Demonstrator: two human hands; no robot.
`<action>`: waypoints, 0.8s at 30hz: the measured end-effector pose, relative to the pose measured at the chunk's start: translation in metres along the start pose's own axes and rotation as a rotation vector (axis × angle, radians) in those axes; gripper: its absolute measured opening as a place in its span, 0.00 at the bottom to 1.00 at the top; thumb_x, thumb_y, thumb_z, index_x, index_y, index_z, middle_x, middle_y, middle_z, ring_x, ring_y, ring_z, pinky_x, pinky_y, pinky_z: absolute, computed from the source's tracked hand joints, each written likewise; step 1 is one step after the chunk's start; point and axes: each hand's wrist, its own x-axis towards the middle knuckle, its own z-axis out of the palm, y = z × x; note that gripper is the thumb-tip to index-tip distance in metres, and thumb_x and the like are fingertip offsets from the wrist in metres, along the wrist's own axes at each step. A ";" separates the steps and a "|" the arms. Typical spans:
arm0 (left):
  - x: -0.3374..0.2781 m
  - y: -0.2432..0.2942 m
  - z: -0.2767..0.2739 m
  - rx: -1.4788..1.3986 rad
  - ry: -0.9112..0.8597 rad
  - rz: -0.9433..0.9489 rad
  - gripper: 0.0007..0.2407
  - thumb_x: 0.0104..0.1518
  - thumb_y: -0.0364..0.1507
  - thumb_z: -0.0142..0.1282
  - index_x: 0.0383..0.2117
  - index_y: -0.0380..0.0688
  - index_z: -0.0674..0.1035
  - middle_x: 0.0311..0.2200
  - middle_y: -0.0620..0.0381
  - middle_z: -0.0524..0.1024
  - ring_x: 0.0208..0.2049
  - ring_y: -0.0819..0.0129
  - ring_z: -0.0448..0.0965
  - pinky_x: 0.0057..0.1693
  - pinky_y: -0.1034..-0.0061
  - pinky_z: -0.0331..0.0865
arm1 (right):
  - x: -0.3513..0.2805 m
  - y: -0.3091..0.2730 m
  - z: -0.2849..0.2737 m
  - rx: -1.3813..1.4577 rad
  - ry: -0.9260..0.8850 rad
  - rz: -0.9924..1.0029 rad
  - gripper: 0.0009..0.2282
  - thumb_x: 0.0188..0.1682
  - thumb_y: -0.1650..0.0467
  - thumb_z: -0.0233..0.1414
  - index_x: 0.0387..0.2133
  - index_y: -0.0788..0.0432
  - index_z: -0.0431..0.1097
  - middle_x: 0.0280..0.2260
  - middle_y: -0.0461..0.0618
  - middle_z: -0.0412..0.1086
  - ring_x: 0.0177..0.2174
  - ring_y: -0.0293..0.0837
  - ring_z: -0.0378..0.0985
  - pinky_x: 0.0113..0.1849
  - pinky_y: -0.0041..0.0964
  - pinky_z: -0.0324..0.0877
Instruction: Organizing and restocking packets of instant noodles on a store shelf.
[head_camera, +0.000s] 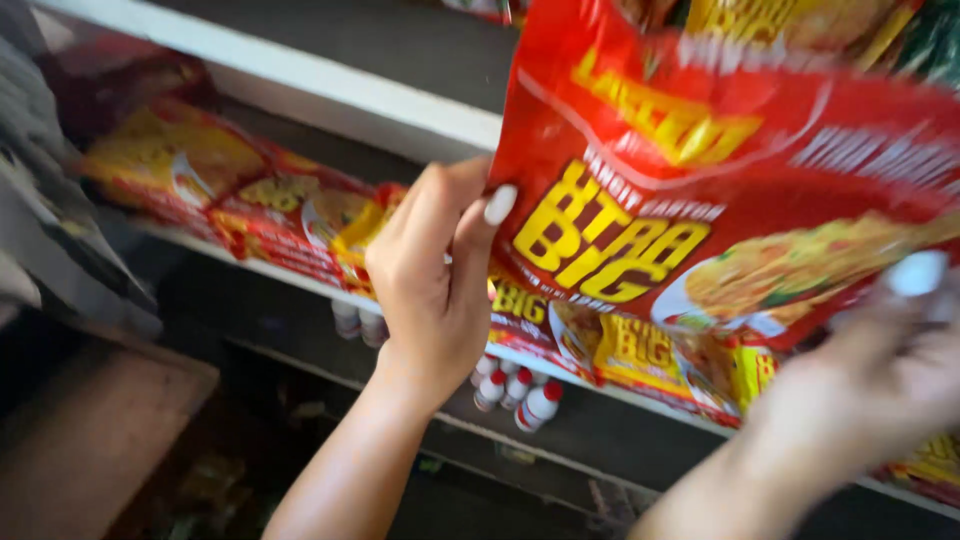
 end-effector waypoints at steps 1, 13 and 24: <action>-0.012 -0.003 0.005 0.010 0.002 -0.012 0.02 0.72 0.20 0.55 0.45 0.35 0.76 0.34 0.50 0.77 0.35 0.67 0.81 0.43 0.81 0.73 | -0.008 0.012 -0.002 0.002 -0.015 0.005 0.11 0.70 0.71 0.43 0.42 0.70 0.62 0.39 0.53 0.68 0.36 0.39 0.67 0.41 0.35 0.66; -0.100 -0.033 0.039 0.413 -0.105 -0.071 0.04 0.65 0.28 0.61 0.39 0.44 0.78 0.27 0.51 0.79 0.25 0.56 0.80 0.32 0.66 0.68 | -0.078 0.100 -0.007 0.013 -0.147 0.104 0.05 0.68 0.75 0.45 0.42 0.66 0.60 0.39 0.50 0.64 0.41 0.40 0.67 0.48 0.35 0.67; -0.113 -0.083 0.048 0.664 -0.263 -0.336 0.07 0.63 0.36 0.59 0.39 0.52 0.76 0.13 0.51 0.74 0.18 0.48 0.77 0.27 0.56 0.67 | -0.094 0.138 0.030 -0.015 -0.302 0.286 0.05 0.62 0.74 0.52 0.39 0.67 0.70 0.31 0.52 0.73 0.31 0.38 0.73 0.37 0.37 0.69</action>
